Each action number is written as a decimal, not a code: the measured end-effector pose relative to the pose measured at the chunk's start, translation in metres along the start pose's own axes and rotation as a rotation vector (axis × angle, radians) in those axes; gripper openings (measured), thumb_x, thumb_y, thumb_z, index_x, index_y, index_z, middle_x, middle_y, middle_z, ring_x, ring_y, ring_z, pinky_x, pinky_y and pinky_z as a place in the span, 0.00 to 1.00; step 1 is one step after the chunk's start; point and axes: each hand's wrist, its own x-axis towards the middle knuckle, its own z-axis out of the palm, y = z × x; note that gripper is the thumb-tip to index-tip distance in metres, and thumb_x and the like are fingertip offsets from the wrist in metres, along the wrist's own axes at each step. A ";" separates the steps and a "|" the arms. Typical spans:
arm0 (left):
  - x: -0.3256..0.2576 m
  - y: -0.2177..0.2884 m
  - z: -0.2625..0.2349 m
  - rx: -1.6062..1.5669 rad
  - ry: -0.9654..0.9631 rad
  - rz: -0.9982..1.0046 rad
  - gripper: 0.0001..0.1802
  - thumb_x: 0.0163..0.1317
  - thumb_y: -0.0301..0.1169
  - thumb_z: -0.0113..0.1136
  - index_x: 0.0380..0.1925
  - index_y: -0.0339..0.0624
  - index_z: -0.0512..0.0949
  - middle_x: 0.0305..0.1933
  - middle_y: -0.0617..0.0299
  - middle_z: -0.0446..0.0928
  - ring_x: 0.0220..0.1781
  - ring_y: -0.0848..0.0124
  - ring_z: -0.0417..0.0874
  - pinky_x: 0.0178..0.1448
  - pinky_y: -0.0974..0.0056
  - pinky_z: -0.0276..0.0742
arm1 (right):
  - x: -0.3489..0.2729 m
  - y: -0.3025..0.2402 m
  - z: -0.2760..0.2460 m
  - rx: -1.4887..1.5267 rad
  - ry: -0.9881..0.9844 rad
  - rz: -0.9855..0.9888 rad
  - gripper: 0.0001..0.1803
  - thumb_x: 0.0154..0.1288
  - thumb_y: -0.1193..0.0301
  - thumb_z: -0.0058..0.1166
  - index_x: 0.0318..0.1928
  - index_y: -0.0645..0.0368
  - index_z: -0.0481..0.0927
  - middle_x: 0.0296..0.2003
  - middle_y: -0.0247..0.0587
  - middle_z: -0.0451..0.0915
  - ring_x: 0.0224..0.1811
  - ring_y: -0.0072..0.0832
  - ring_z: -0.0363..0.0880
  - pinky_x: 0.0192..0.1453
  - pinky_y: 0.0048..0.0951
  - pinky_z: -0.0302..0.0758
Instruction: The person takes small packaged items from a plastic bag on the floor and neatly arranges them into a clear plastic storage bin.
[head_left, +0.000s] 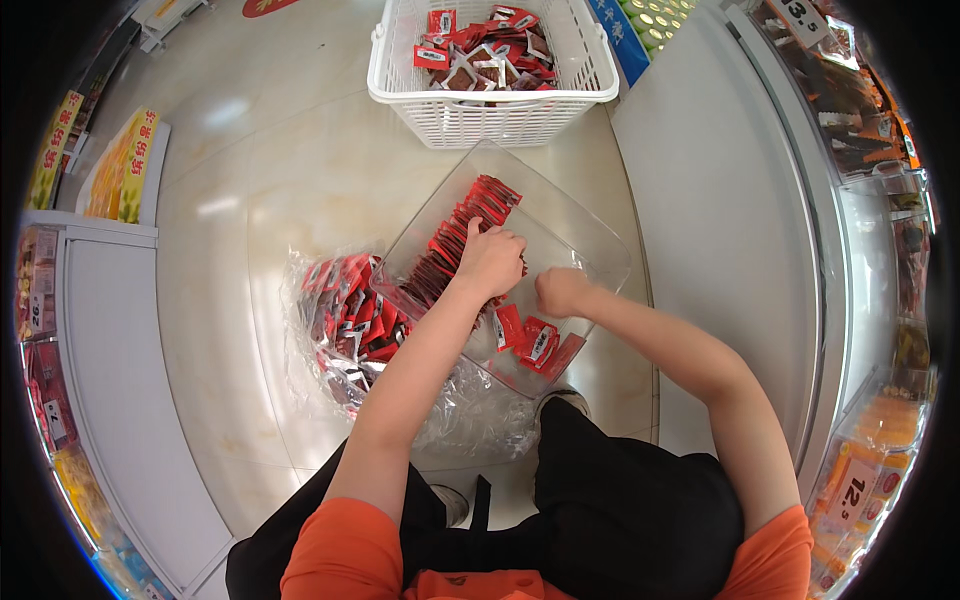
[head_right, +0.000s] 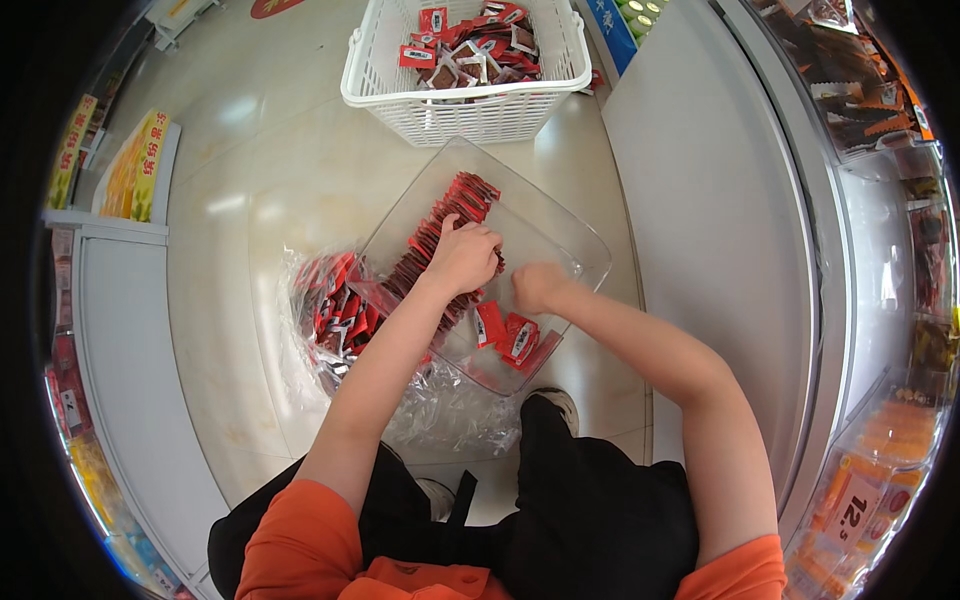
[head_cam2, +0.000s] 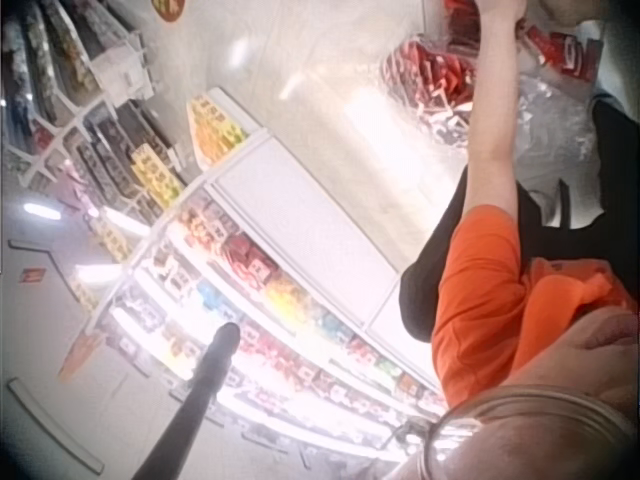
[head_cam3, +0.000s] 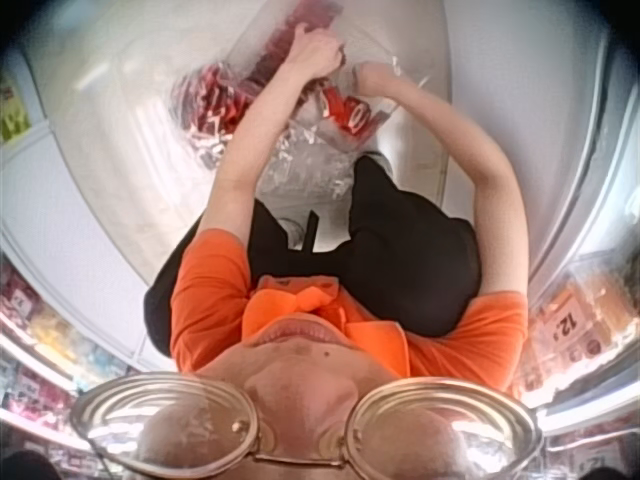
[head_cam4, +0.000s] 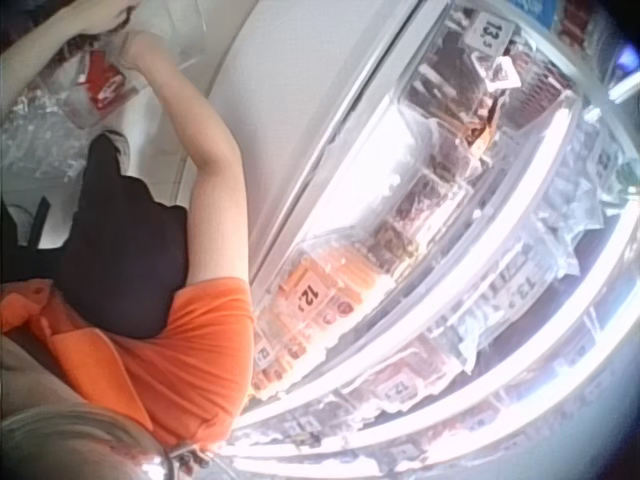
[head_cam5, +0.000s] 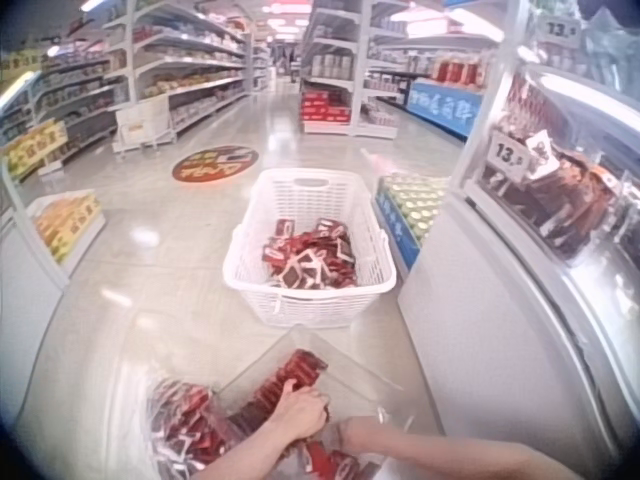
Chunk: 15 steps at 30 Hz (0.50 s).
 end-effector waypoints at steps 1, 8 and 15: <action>0.000 0.001 -0.001 -0.001 -0.005 -0.001 0.10 0.56 0.30 0.52 0.35 0.44 0.81 0.40 0.60 0.81 0.53 0.64 0.78 0.69 0.41 0.54 | -0.006 -0.005 0.007 -0.026 -0.061 0.006 0.19 0.55 0.56 0.57 0.39 0.58 0.84 0.36 0.51 0.84 0.41 0.46 0.83 0.46 0.43 0.79; 0.001 0.002 -0.003 0.040 -0.042 -0.005 0.12 0.55 0.28 0.52 0.35 0.47 0.83 0.40 0.60 0.81 0.53 0.64 0.78 0.69 0.41 0.54 | -0.026 -0.025 0.027 -0.005 -0.116 -0.013 0.26 0.43 0.52 0.69 0.38 0.58 0.84 0.39 0.47 0.85 0.44 0.42 0.84 0.47 0.42 0.79; 0.003 -0.004 -0.001 -0.016 -0.037 -0.045 0.12 0.55 0.27 0.49 0.35 0.45 0.81 0.36 0.56 0.82 0.46 0.60 0.81 0.67 0.42 0.55 | -0.003 0.008 0.018 0.198 -0.026 0.112 0.13 0.43 0.71 0.63 0.34 0.59 0.84 0.35 0.52 0.84 0.42 0.46 0.83 0.45 0.41 0.80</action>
